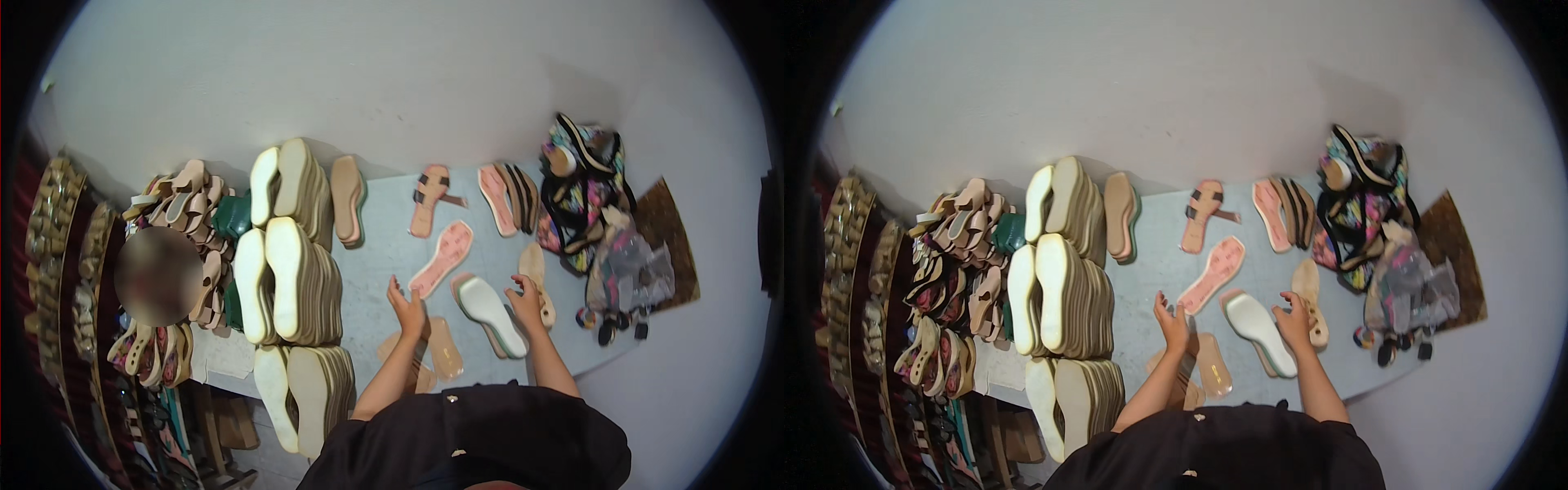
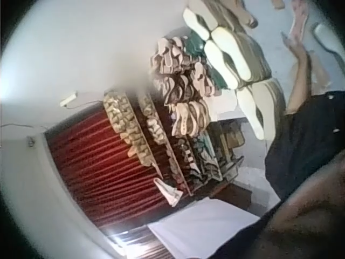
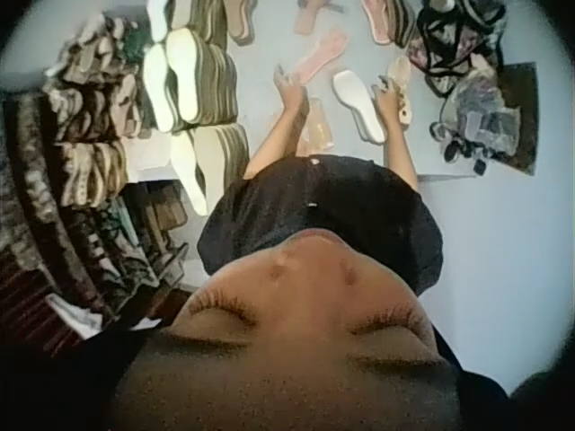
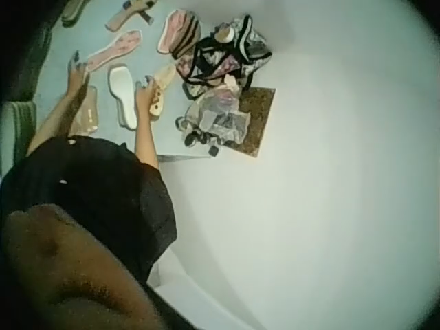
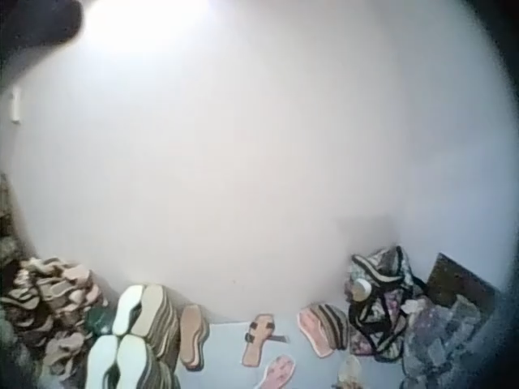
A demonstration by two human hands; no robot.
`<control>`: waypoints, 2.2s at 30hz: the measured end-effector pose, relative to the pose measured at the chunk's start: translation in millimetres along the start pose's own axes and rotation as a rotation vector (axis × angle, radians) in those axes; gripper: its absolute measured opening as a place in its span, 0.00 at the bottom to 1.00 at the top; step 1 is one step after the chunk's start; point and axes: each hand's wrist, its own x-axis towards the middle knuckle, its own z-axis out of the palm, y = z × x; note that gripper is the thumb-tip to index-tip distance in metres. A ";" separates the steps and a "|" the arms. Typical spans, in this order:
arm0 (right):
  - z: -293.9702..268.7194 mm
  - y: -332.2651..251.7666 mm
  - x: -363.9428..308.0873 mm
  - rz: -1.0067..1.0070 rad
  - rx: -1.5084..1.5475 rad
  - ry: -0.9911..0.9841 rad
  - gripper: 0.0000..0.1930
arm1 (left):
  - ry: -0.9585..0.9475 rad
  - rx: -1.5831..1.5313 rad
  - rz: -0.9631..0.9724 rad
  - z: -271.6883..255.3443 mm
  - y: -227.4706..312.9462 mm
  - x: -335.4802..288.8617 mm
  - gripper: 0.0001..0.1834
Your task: Sorting and organizing various shoe soles, insoles, and wooden lasts on a production workbench.
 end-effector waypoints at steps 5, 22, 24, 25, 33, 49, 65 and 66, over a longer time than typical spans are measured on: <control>-21.3 7.9 -44.4 -0.006 -0.387 -0.192 0.28 | -0.277 -0.008 0.084 -4.7 8.2 -68.7 0.32; 9.5 0.1 -65.9 -0.009 -0.569 -0.283 0.28 | -0.331 0.022 0.106 5.9 9.4 -87.8 0.24; 21.5 8.4 -73.1 -0.147 -0.619 -0.192 0.32 | -0.346 0.039 0.119 5.1 13.2 -85.4 0.24; 28.1 10.5 -76.5 -0.121 -0.598 -0.239 0.35 | -0.350 0.006 0.108 4.8 15.6 -84.3 0.23; 27.9 2.9 -86.8 -0.062 -0.523 -0.264 0.36 | -0.260 0.032 0.122 0.2 18.5 -60.2 0.22; -20.0 28.5 -130.6 -0.281 -0.587 -0.064 0.31 | -0.669 0.179 0.635 -3.4 31.4 -71.4 0.41; -5.1 17.5 -90.3 -0.137 -0.331 -0.345 0.36 | -1.047 0.261 0.435 33.5 59.7 -21.3 0.46; 3.2 17.7 -87.8 -0.115 -0.276 -0.377 0.37 | -1.032 0.260 0.434 35.4 58.5 -15.6 0.46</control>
